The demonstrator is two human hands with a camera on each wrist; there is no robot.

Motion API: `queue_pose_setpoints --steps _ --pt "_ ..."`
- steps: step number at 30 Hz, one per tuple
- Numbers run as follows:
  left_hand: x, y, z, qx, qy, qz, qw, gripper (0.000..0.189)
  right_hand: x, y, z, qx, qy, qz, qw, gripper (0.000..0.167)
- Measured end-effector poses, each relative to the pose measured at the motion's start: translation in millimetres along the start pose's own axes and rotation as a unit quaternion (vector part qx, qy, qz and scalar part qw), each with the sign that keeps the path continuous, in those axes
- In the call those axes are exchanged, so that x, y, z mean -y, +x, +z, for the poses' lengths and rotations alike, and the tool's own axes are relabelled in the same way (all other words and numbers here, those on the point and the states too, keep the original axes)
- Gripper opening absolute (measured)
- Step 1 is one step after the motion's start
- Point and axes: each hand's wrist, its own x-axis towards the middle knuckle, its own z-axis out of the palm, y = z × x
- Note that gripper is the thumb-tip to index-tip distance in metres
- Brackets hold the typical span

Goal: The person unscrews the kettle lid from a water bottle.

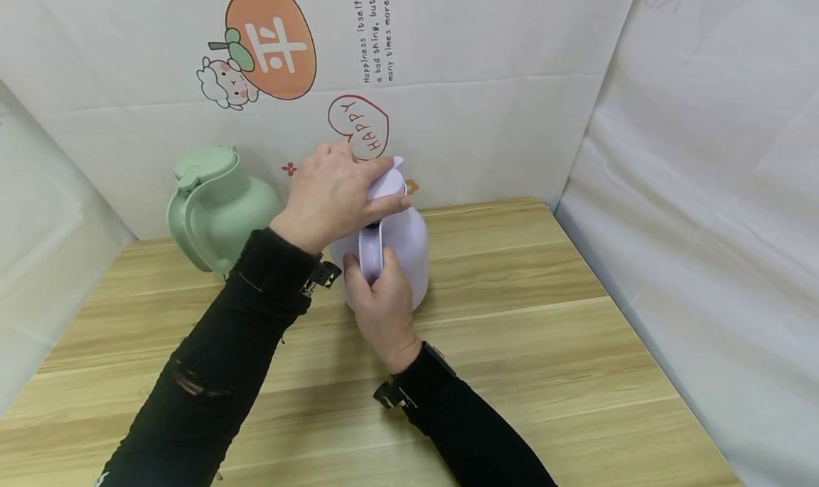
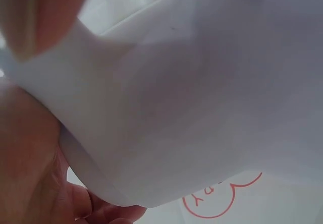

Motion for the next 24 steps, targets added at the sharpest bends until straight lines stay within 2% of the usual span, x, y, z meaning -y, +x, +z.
queue_pose_setpoints --steps 15,24 --pt "0.8 0.3 -2.7 0.030 -0.001 -0.026 0.9992 0.086 -0.2 -0.2 0.3 -0.005 0.001 0.004 1.0000 0.027" --pt "2.1 0.7 -3.0 0.039 0.008 -0.030 0.9987 0.088 -0.3 1.3 0.2 -0.002 0.009 0.002 1.0000 0.028"
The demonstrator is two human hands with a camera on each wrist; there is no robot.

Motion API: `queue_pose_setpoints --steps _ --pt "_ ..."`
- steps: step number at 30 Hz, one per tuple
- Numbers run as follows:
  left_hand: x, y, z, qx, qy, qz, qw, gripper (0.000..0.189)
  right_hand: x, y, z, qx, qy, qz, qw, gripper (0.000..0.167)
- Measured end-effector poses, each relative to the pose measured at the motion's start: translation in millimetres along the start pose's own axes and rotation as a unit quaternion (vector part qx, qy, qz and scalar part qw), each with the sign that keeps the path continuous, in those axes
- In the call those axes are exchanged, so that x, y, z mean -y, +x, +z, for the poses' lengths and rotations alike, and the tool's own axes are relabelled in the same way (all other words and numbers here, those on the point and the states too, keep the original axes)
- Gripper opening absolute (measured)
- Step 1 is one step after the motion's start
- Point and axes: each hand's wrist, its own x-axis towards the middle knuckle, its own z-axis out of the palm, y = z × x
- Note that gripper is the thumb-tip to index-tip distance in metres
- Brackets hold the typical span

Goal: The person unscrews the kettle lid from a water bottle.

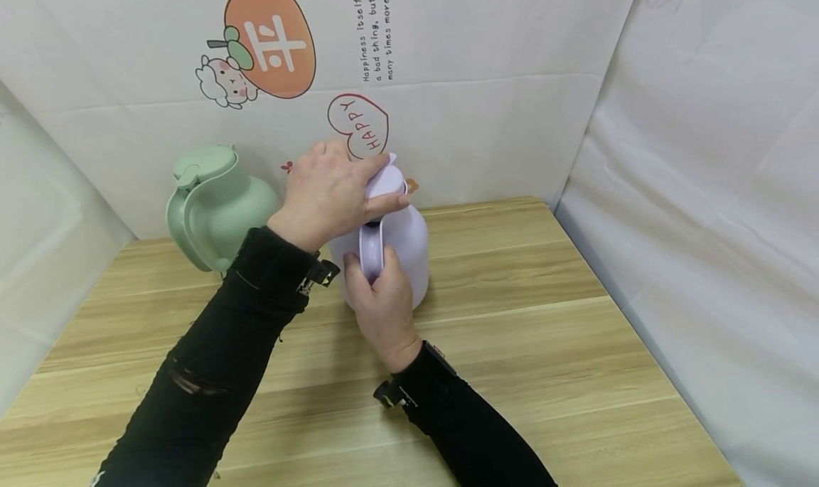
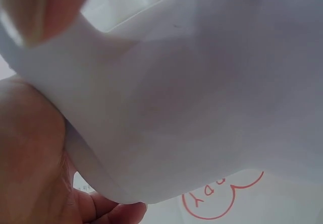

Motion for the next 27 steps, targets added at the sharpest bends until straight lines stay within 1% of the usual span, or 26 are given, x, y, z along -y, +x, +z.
queue_pose_setpoints --steps 4,6,8,10,12,14,15,17,19,20,24,27 --pt "0.2 -0.7 0.6 -0.003 0.000 0.000 1.0000 0.089 -0.2 0.0 0.1 -0.002 -0.005 0.003 1.0000 0.028" --pt "1.5 -0.7 1.2 -0.008 -0.004 0.005 0.9999 0.092 -0.3 0.0 0.2 -0.003 -0.008 0.003 1.0000 0.028" --pt "4.6 0.1 1.8 -0.014 -0.020 0.019 0.9995 0.093 -0.2 0.0 0.1 -0.004 -0.010 0.002 0.9999 0.030" --pt "9.4 1.5 2.2 -0.020 -0.056 0.045 0.9972 0.088 -0.3 0.0 0.1 -0.004 -0.011 -0.001 0.9999 0.031" --pt "15.2 2.6 2.8 -0.025 -0.109 0.083 0.9903 0.079 -0.4 -0.2 0.0 -0.006 -0.011 -0.004 0.9999 0.032" --pt "20.8 3.1 3.2 -0.027 -0.158 0.126 0.9790 0.069 -0.5 -0.7 0.3 -0.006 -0.008 -0.006 0.9999 0.032" --pt "23.2 3.1 3.4 -0.028 -0.178 0.145 0.9728 0.064 -0.6 -0.9 0.3 -0.006 -0.006 -0.007 0.9999 0.032" --pt "26.4 2.7 3.6 -0.024 -0.200 0.173 0.9641 0.057 -0.6 -1.2 -0.1 -0.006 -0.004 -0.008 0.9999 0.032" --pt "28.1 2.3 3.8 -0.019 -0.205 0.189 0.9601 0.053 -0.8 -1.2 -0.3 -0.004 0.000 -0.008 1.0000 0.032" --pt "28.7 2.2 4.0 -0.014 -0.203 0.193 0.9599 0.052 -0.9 -1.2 -0.3 -0.004 0.000 -0.008 1.0000 0.032" --pt "29.6 2.2 5.1 0.009 -0.191 0.195 0.9619 0.053 -1.0 -1.0 0.4 -0.007 -0.001 -0.005 1.0000 0.033" --pt "30.3 3.1 5.3 0.016 -0.183 0.199 0.9627 0.052 -0.5 -0.5 0.9 -0.010 0.002 0.003 0.9999 0.032"
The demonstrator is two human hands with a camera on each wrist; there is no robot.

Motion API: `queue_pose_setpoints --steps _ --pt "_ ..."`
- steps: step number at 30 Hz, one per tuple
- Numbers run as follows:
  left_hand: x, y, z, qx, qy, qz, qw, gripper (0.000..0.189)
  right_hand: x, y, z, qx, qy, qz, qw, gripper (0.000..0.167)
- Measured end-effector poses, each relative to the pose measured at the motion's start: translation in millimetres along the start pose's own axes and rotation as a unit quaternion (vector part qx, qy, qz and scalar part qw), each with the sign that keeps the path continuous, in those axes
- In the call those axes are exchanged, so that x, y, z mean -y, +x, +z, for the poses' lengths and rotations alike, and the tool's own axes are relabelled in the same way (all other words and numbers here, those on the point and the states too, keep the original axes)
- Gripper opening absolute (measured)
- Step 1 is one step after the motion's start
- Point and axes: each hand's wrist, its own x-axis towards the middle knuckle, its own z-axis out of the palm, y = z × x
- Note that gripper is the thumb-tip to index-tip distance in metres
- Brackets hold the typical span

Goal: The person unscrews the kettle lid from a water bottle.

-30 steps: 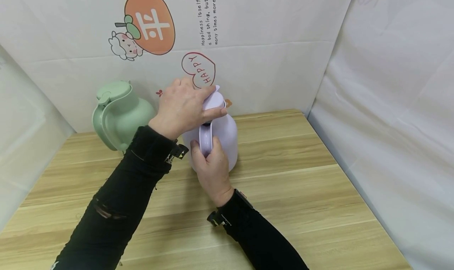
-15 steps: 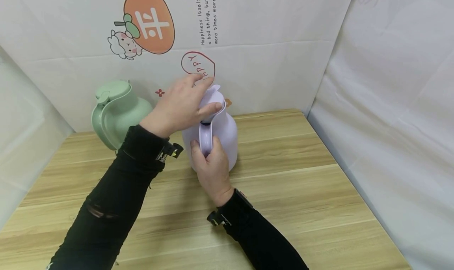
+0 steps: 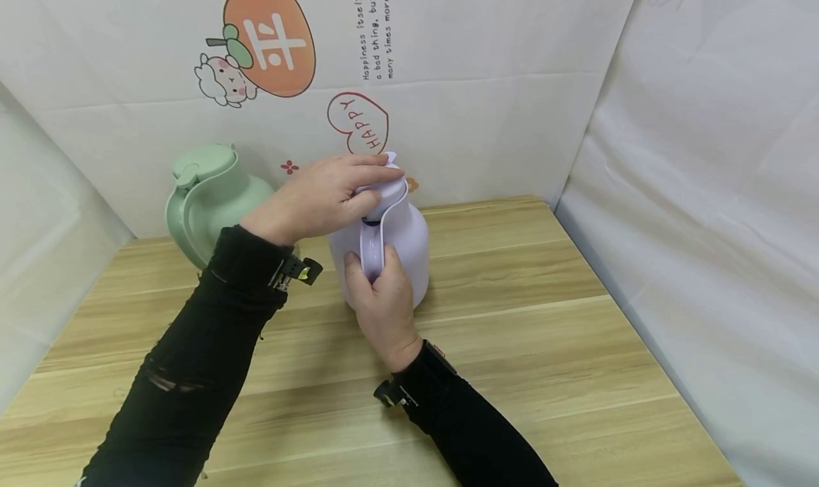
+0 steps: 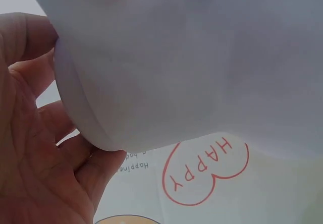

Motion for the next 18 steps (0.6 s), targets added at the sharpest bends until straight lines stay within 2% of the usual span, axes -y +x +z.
queue_pose_setpoints --steps 5,11,18 --pt "0.7 0.4 -0.4 -0.009 0.008 0.012 0.9999 0.046 0.4 -0.2 0.5 0.000 0.005 0.006 1.0000 0.032" --pt "-1.7 0.3 0.0 -0.039 0.010 0.020 0.9990 0.037 0.8 -0.2 0.0 0.003 0.003 0.000 1.0000 0.033" --pt "-4.0 -0.6 1.3 -0.064 0.029 0.010 0.9975 0.037 1.6 0.1 -0.3 0.003 -0.001 0.003 1.0000 0.033"
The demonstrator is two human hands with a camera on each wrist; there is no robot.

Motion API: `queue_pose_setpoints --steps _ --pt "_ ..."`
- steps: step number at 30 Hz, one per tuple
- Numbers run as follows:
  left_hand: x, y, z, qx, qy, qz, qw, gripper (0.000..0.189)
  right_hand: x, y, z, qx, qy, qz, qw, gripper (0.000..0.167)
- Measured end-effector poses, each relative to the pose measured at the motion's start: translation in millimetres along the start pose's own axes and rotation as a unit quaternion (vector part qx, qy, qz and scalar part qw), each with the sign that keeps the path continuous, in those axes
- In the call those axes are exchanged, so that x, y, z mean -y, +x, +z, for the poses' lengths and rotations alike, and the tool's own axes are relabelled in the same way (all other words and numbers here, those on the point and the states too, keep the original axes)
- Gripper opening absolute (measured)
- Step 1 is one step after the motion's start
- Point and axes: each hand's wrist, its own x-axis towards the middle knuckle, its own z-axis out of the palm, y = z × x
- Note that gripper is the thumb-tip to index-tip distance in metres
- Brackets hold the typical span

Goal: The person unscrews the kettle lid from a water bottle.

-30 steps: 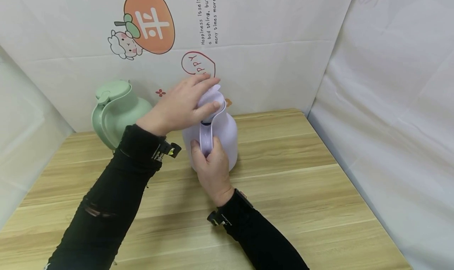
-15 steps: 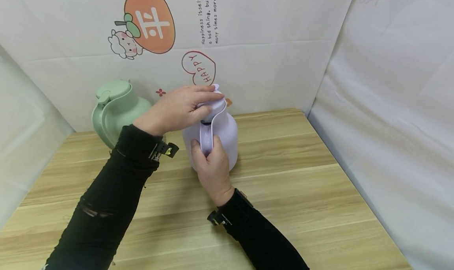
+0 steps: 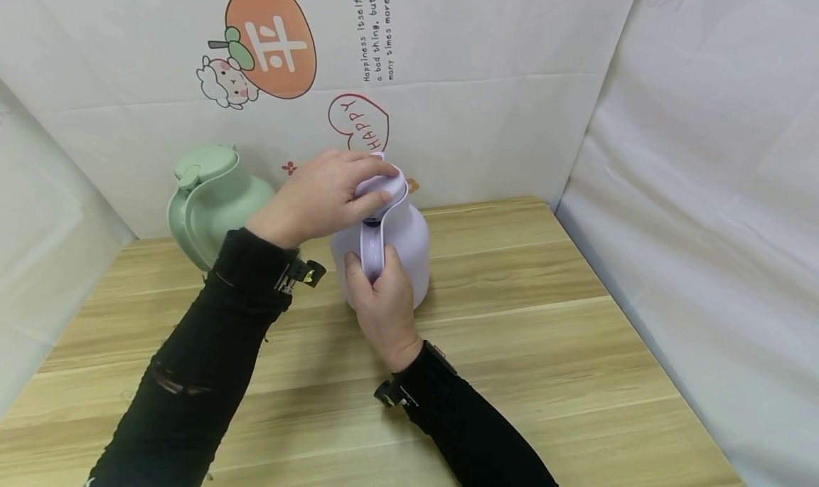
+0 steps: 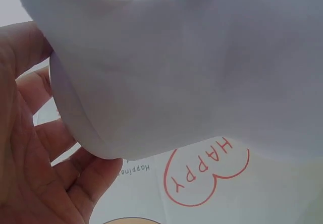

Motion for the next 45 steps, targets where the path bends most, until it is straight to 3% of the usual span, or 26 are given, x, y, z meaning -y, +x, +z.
queue_pose_setpoints --steps 11,20,33,45 --pt "-4.5 -1.2 4.5 -0.030 0.028 -0.038 0.9984 0.038 -0.4 -0.5 0.1 0.000 -0.008 0.004 1.0000 0.032" --pt "-6.7 0.0 7.2 -0.030 0.055 -0.070 0.9956 0.044 -1.0 -0.8 0.1 0.002 -0.010 0.005 0.9999 0.031" --pt "-9.4 -0.5 7.4 -0.038 0.102 -0.066 0.9919 0.047 -0.6 -1.2 0.7 -0.002 -0.020 0.001 0.9998 0.029" --pt "-13.5 -1.1 2.9 -0.008 0.151 -0.055 0.9871 0.047 -0.9 0.5 0.2 -0.004 -0.008 -0.007 0.9999 0.035"
